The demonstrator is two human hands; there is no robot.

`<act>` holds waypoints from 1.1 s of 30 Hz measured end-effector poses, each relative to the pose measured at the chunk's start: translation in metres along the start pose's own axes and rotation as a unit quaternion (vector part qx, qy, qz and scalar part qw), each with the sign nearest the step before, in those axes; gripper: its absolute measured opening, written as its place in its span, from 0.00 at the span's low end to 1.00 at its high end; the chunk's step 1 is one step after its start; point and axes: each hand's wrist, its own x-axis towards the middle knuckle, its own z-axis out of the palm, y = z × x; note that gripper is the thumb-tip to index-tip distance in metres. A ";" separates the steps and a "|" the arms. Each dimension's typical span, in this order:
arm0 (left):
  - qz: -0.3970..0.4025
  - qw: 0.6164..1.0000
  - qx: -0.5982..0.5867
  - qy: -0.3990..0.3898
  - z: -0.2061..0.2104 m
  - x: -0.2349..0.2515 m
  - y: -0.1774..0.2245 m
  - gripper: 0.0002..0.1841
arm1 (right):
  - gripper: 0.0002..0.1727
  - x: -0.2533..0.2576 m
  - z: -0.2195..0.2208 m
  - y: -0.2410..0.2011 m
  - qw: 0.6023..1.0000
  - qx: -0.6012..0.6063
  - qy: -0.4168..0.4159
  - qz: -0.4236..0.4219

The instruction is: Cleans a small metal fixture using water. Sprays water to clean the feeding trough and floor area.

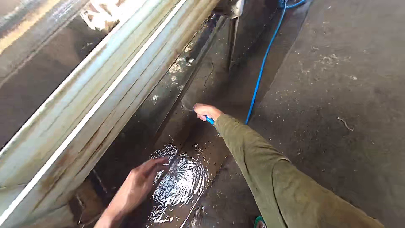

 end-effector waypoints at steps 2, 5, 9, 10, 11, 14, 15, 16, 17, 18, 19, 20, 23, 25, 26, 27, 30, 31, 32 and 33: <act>-0.007 0.991 0.094 -0.091 -0.016 0.028 0.037 0.17 | 0.13 -0.003 -0.005 0.002 1.000 0.018 -0.011 -0.001; -0.059 0.941 0.237 -0.232 -0.028 0.068 0.090 0.19 | 0.12 -0.013 -0.010 0.001 1.000 0.027 0.005 -0.003; -0.102 0.862 0.385 -0.313 -0.012 0.107 0.134 0.21 | 0.10 -0.021 -0.020 0.004 0.999 0.031 0.033 -0.019; -0.115 0.850 0.402 -0.321 -0.005 0.117 0.140 0.22 | 0.10 -0.023 -0.023 0.004 0.999 0.033 0.037 -0.021; -0.126 0.842 0.413 -0.324 0.004 0.127 0.144 0.22 | 0.10 -0.026 -0.027 0.003 0.998 0.034 0.040 -0.024; -0.135 0.837 0.426 -0.316 0.031 0.148 0.139 0.22 | 0.09 -0.039 -0.031 0.005 0.997 0.033 0.043 -0.049; -0.130 0.839 0.424 -0.316 0.040 0.152 0.132 0.22 | 0.09 -0.045 -0.033 0.006 0.997 0.034 0.041 -0.048; -0.123 0.843 0.414 -0.321 0.048 0.155 0.127 0.22 | 0.09 -0.050 -0.037 0.005 0.997 0.037 0.041 -0.046; -0.116 0.849 0.399 -0.326 0.056 0.156 0.121 0.21 | 0.09 -0.054 -0.041 0.004 0.997 0.047 0.043 -0.040; -0.114 0.853 0.385 -0.335 0.063 0.154 0.114 0.20 | 0.10 -0.055 -0.045 0.004 0.997 0.058 0.044 -0.036; -0.118 0.849 0.384 -0.344 0.068 0.152 0.105 0.20 | 0.10 -0.054 -0.050 0.003 0.997 0.060 0.043 -0.033; -0.125 0.838 0.399 -0.351 0.072 0.151 0.096 0.20 | 0.10 -0.057 -0.057 0.002 0.997 0.056 0.045 -0.029; -0.152 0.799 0.460 -0.357 0.073 0.150 0.076 0.19 | 0.12 -0.069 -0.076 0.005 0.995 0.070 0.065 -0.032; -0.148 0.805 0.462 -0.341 0.066 0.158 0.070 0.18 | 0.12 -0.080 -0.085 0.008 0.992 0.085 0.091 -0.033; -0.135 0.818 0.450 -0.331 0.062 0.161 0.067 0.18 | 0.11 -0.088 -0.087 0.010 0.989 0.089 0.111 -0.027; -0.121 0.831 0.437 -0.322 0.059 0.165 0.064 0.18 | 0.11 -0.095 -0.088 0.011 0.987 0.089 0.135 -0.019; -0.090 0.851 0.421 -0.301 0.051 0.176 0.056 0.18 | 0.11 -0.112 -0.090 0.011 0.974 0.092 0.208 0.007; -0.088 0.851 0.423 -0.297 0.048 0.179 0.055 0.17 | 0.11 -0.117 -0.090 0.010 0.970 0.095 0.222 0.011; -0.085 0.853 0.425 -0.292 0.048 0.182 0.050 0.17 | 0.10 -0.124 -0.089 0.011 0.969 0.097 0.226 0.018; -0.082 0.853 0.427 -0.289 0.049 0.185 0.046 0.17 | 0.10 -0.132 -0.087 0.011 0.969 0.098 0.223 0.029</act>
